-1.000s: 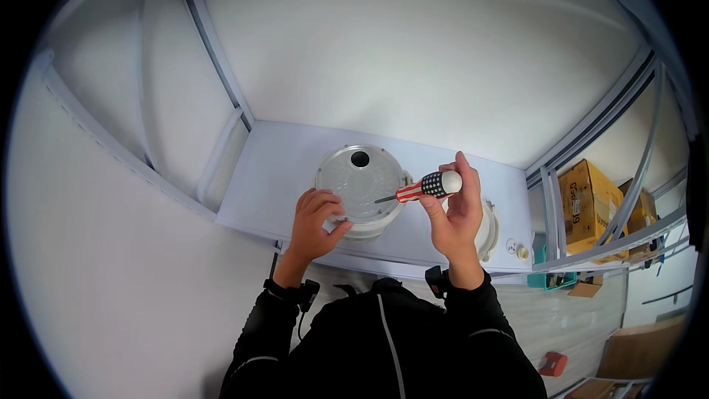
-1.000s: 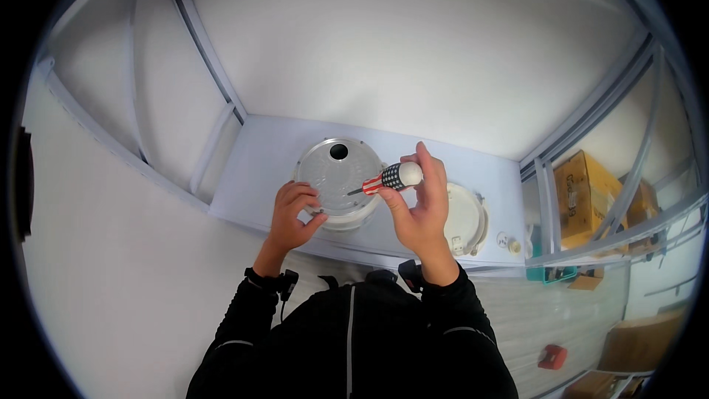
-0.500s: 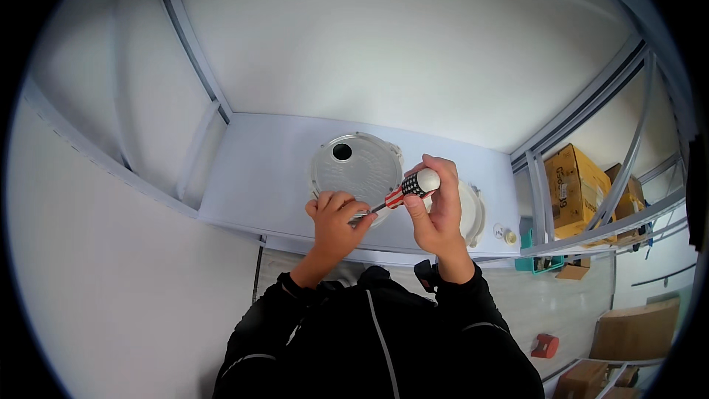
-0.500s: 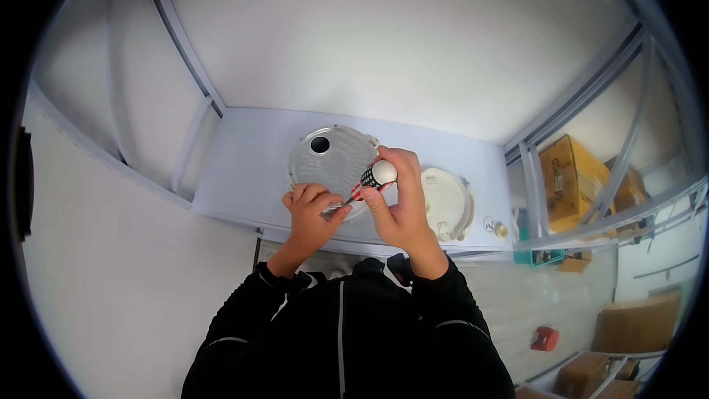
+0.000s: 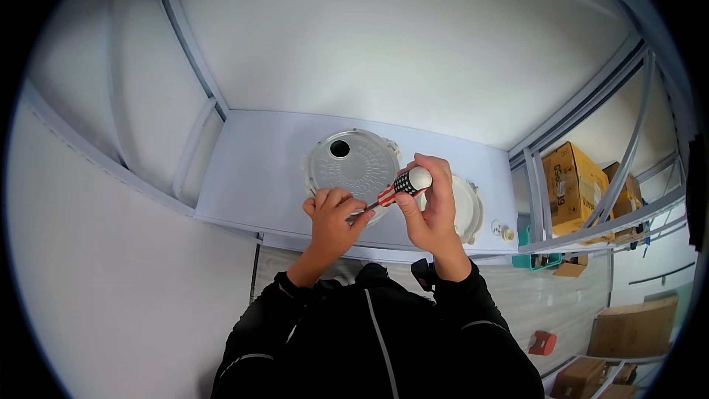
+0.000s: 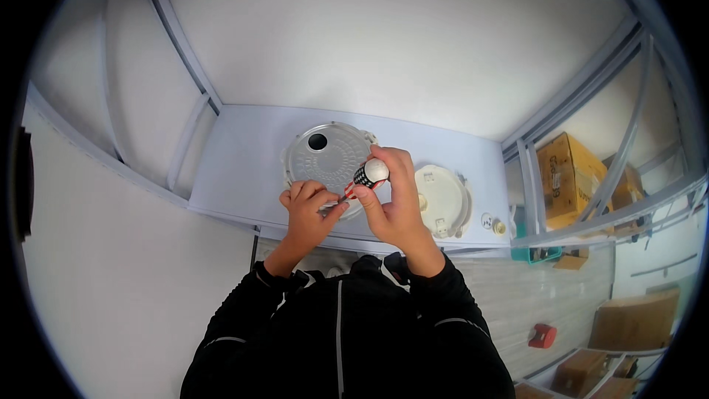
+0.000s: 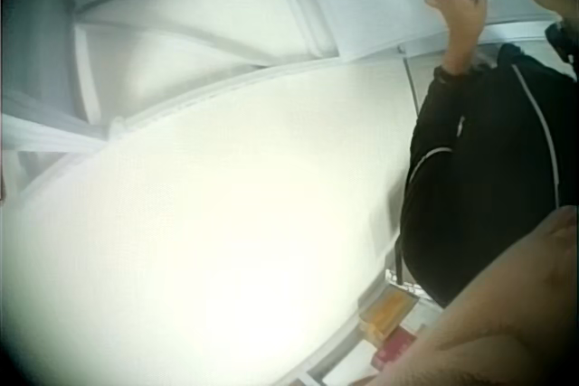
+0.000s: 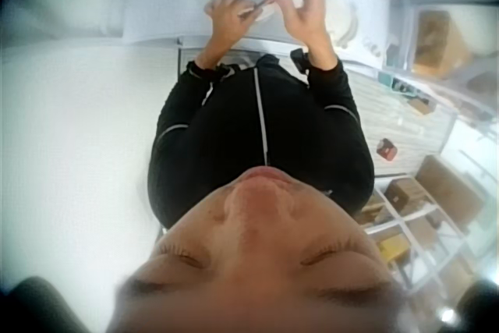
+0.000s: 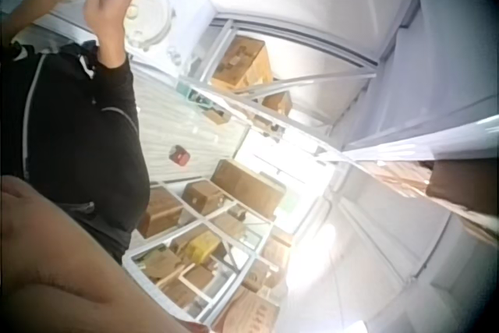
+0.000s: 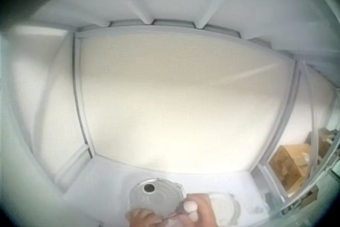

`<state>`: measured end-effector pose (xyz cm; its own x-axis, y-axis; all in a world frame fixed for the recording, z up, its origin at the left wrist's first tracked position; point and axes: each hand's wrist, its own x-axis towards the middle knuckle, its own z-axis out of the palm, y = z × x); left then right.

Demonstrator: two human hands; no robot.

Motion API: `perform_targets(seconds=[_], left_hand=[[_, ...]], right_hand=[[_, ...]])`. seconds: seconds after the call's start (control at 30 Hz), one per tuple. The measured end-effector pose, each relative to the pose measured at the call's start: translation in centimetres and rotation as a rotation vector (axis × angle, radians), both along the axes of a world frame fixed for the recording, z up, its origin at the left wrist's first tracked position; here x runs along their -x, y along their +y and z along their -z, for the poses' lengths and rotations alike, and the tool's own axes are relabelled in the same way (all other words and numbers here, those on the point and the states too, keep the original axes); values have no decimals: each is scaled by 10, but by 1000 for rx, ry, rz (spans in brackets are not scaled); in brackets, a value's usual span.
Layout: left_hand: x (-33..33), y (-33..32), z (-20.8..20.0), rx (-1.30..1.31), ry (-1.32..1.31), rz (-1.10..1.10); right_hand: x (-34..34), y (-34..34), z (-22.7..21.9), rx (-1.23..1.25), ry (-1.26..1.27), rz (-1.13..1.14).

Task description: The person assembles a white rice cooker by attaching a small plastic component to the underside of the lid and then using a screwdriver to fasten screws into the lid. The person handles the lid, the cooker body, and the screwdriver throughout the process.

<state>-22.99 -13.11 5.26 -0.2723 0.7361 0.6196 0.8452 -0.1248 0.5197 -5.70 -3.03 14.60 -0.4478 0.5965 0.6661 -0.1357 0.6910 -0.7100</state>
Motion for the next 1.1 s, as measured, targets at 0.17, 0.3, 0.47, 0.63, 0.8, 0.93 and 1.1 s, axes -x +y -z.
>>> perform_targets(seconds=[0.17, 0.3, 0.47, 0.63, 0.8, 0.93, 1.1], left_hand=[[1, 1, 1, -12, -5, 8], [1, 1, 4, -13, -12, 13], [1, 1, 4, -22, -14, 10], [1, 1, 2, -26, -15, 10], [1, 1, 3, -23, -18, 5], [0, 0, 2, -11, -23, 2], [-1, 0, 0, -8, -14, -1]], right_hand=[[1, 0, -2, -45, 3, 21], [1, 0, -3, -53, 2, 26], [1, -1, -4, -47, 14, 48], [0, 0, -3, -66, 1, 60], [0, 0, 0, -61, 9, 54], [0, -2, -1, -47, 7, 50], [-2, -2, -2, -127, -48, 83]])
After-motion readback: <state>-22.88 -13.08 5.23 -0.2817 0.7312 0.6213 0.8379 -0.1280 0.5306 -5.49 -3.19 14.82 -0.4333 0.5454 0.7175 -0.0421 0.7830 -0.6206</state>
